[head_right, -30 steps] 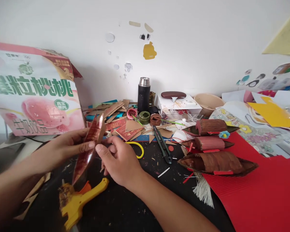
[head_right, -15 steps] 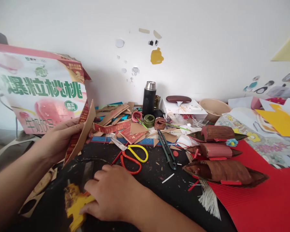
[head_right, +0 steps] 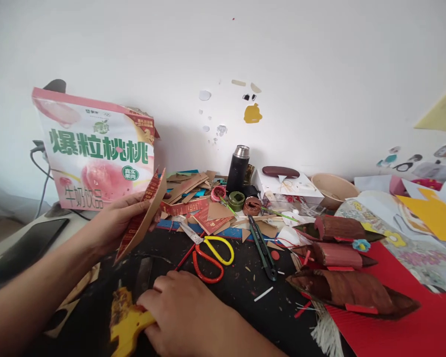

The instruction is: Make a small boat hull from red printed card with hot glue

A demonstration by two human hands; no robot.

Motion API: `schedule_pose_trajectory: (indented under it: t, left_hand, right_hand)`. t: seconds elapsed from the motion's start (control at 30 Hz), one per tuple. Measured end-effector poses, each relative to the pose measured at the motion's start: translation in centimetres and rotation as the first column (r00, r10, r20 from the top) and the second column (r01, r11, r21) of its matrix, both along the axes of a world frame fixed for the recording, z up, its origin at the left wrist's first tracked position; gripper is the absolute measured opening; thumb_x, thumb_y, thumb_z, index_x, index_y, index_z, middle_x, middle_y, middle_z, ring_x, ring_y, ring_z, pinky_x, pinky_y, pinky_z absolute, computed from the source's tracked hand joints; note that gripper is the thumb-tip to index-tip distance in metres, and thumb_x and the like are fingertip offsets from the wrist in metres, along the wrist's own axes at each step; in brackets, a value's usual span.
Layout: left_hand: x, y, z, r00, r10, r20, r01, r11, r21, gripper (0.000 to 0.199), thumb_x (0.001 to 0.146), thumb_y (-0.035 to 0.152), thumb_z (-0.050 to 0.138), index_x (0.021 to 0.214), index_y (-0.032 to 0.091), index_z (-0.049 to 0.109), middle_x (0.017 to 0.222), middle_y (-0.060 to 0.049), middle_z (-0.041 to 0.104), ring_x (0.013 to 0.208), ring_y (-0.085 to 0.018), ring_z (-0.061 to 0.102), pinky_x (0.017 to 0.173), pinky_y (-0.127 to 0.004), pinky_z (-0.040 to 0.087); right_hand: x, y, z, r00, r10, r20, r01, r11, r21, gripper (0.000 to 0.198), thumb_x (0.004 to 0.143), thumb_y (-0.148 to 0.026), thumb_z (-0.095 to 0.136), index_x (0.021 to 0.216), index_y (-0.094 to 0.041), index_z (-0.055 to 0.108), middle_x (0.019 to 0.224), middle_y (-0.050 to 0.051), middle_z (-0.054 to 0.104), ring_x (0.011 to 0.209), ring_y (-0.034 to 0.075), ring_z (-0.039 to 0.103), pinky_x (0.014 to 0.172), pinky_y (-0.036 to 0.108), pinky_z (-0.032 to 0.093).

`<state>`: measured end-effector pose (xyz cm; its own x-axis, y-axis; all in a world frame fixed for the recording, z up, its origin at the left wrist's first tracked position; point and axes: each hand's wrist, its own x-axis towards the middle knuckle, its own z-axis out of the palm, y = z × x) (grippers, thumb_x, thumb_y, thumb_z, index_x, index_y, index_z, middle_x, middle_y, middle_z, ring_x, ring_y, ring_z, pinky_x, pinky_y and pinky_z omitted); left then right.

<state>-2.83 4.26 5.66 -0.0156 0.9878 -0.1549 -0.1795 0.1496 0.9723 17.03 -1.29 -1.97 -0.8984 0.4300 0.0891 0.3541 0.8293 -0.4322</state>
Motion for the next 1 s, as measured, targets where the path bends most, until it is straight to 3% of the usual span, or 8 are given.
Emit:
schedule_pose_trajectory:
  t: [0.13,0.27,0.33,0.43,0.53,0.63,0.77,1.0]
  left_hand:
    - [0.0,-0.1,0.3,1.000,0.025,0.006,-0.025,1.000,-0.008,0.032,0.069,0.034,0.088,0.091,0.017,0.073,0.063,-0.001,0.072,0.050,-0.013,0.062,0.046,-0.020,0.048]
    - [-0.4,-0.3,0.8,0.998,0.036,0.042,-0.038,0.998,0.044,0.024,0.073,0.030,0.086,0.087,0.016,0.073,0.064,-0.002,0.073,0.052,-0.014,0.063,0.047,-0.021,0.048]
    - [-0.6,-0.4,1.2,0.996,0.056,0.063,-0.061,0.995,0.079,0.019,0.077,0.029,0.084,0.085,0.016,0.072,0.066,-0.002,0.074,0.054,-0.013,0.064,0.049,-0.020,0.048]
    - [-1.1,-0.5,1.8,0.989,0.114,0.098,-0.125,0.985,0.117,0.016,0.080,0.028,0.081,0.086,0.017,0.071,0.066,0.000,0.073,0.056,-0.013,0.065,0.053,-0.020,0.050]
    - [-1.4,-0.5,2.4,0.978,0.164,0.126,-0.182,0.973,0.142,0.015,0.080,0.026,0.079,0.088,0.016,0.071,0.063,0.001,0.071,0.054,-0.012,0.062,0.053,-0.021,0.050]
    - [-1.5,-0.6,2.6,0.975,0.181,0.130,-0.198,0.971,0.137,0.015,0.080,0.026,0.079,0.088,0.016,0.071,0.063,0.002,0.071,0.054,-0.011,0.061,0.054,-0.020,0.051]
    - [-1.1,-0.8,1.6,0.983,0.156,0.091,-0.162,0.985,0.056,0.024,0.073,0.032,0.087,0.081,0.016,0.070,0.063,0.000,0.073,0.054,-0.013,0.065,0.049,-0.020,0.049]
    - [-1.2,-1.7,-3.7,0.994,-0.072,0.077,0.082,0.987,-0.141,0.033,0.073,0.040,0.090,0.091,0.018,0.075,0.067,-0.005,0.076,0.056,-0.016,0.066,0.052,-0.023,0.050]
  right_hand:
    - [-0.1,-0.2,0.6,0.991,-0.101,-0.082,0.081,0.972,-0.220,0.039,0.089,-0.035,0.071,0.124,-0.019,0.073,0.105,0.007,0.074,0.091,0.022,0.068,0.083,0.031,0.050]
    - [0.0,0.5,0.9,0.932,-0.304,-0.196,0.180,0.859,-0.479,0.030,0.084,-0.027,0.072,0.114,-0.021,0.076,0.100,0.004,0.073,0.085,0.018,0.067,0.075,0.027,0.048]
    - [0.2,1.2,0.7,0.865,-0.433,-0.254,0.181,0.741,-0.647,0.024,0.085,-0.027,0.072,0.108,-0.020,0.076,0.096,0.003,0.071,0.081,0.017,0.064,0.072,0.026,0.048]
    - [0.4,2.4,0.4,0.740,-0.596,-0.312,0.008,0.471,-0.882,0.030,0.091,-0.043,0.070,0.105,-0.016,0.069,0.076,-0.002,0.060,0.057,0.010,0.050,0.056,0.024,0.041]
    - [0.6,3.3,0.3,0.564,-0.763,-0.316,-0.171,0.266,-0.949,0.035,0.088,-0.050,0.073,0.096,-0.018,0.061,0.067,-0.005,0.055,0.049,0.009,0.045,0.045,0.021,0.036]
    - [0.9,3.8,0.5,0.459,-0.850,-0.259,-0.285,0.135,-0.949,0.041,0.082,-0.051,0.081,0.088,-0.022,0.053,0.071,-0.005,0.059,0.049,0.009,0.048,0.038,0.018,0.031]
    - [1.5,4.5,0.7,0.524,-0.812,-0.256,-0.366,0.057,-0.929,0.055,0.081,-0.067,0.076,0.070,-0.020,0.049,0.054,-0.006,0.052,0.038,0.006,0.040,0.034,0.017,0.027]
    - [2.2,5.3,0.4,0.588,-0.769,-0.251,-0.301,0.080,-0.950,0.074,0.090,-0.082,0.052,0.054,-0.018,0.053,0.041,0.000,0.051,0.029,0.006,0.037,0.030,0.017,0.021]
